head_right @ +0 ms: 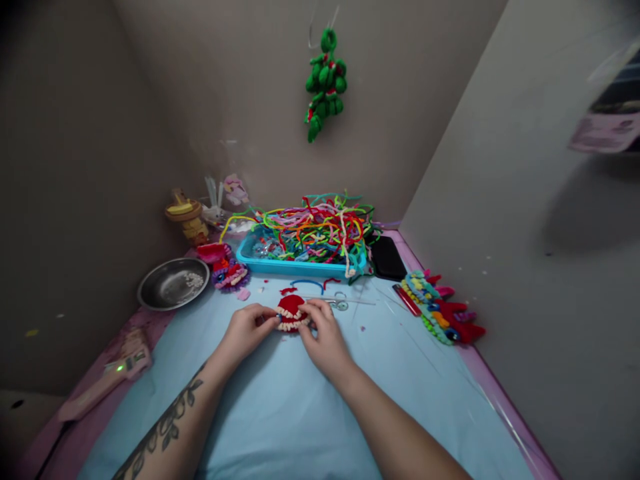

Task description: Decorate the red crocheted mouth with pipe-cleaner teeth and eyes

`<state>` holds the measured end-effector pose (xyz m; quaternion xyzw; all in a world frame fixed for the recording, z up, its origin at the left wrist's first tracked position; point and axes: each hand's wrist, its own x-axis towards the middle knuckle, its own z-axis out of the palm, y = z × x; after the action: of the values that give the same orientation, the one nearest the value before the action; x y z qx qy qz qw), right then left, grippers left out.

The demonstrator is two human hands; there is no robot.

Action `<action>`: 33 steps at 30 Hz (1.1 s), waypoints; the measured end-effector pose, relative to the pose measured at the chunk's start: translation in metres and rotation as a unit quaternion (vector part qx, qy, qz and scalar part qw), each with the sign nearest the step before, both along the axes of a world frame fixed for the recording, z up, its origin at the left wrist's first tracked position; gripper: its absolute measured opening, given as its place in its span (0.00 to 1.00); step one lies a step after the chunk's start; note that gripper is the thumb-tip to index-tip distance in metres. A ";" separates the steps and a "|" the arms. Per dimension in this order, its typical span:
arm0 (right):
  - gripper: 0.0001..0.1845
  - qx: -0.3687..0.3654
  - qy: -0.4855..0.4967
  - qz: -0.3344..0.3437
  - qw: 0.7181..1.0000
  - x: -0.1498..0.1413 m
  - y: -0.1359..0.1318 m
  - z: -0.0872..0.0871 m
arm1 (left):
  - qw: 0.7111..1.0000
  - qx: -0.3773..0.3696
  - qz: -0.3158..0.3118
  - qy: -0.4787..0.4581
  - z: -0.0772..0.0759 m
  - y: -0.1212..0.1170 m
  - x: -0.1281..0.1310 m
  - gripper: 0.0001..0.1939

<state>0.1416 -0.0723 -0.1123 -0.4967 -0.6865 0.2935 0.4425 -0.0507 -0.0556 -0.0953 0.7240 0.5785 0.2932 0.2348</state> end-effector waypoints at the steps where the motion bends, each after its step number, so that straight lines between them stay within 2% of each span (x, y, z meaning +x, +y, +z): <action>1: 0.16 -0.001 0.001 0.000 1.000 0.000 0.000 0.000 | 1.000 0.004 0.000 -0.002 0.000 -0.001 0.001 0.09; 6: 0.16 0.004 -0.005 -0.003 1.000 -0.001 0.000 0.000 | 1.000 0.013 -0.021 -0.018 -0.001 -0.002 0.003 0.08; 14: 0.17 -0.006 0.019 -0.013 1.000 0.001 0.000 0.001 | 1.000 -0.028 -0.004 -0.010 0.005 0.003 -0.011 0.09; 24: 0.19 -0.008 0.025 -0.008 1.000 0.001 0.000 0.000 | 1.000 -0.015 -0.003 -0.011 0.000 -0.001 0.005 0.11; 29: 0.20 -0.012 0.024 -0.003 1.000 -0.001 0.000 -0.001 | 1.000 -0.006 -0.007 -0.023 -0.003 -0.002 0.011 0.06; 33: 0.19 -0.013 0.021 -0.010 1.000 0.000 -0.001 0.001 | 0.998 -0.008 -0.012 -0.062 0.002 -0.004 0.008 0.04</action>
<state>0.1416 -0.0728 -0.1108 -0.5031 -0.6684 0.3082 0.4529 -0.0425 -0.0595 -0.0932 0.7095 0.5563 0.3301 0.2798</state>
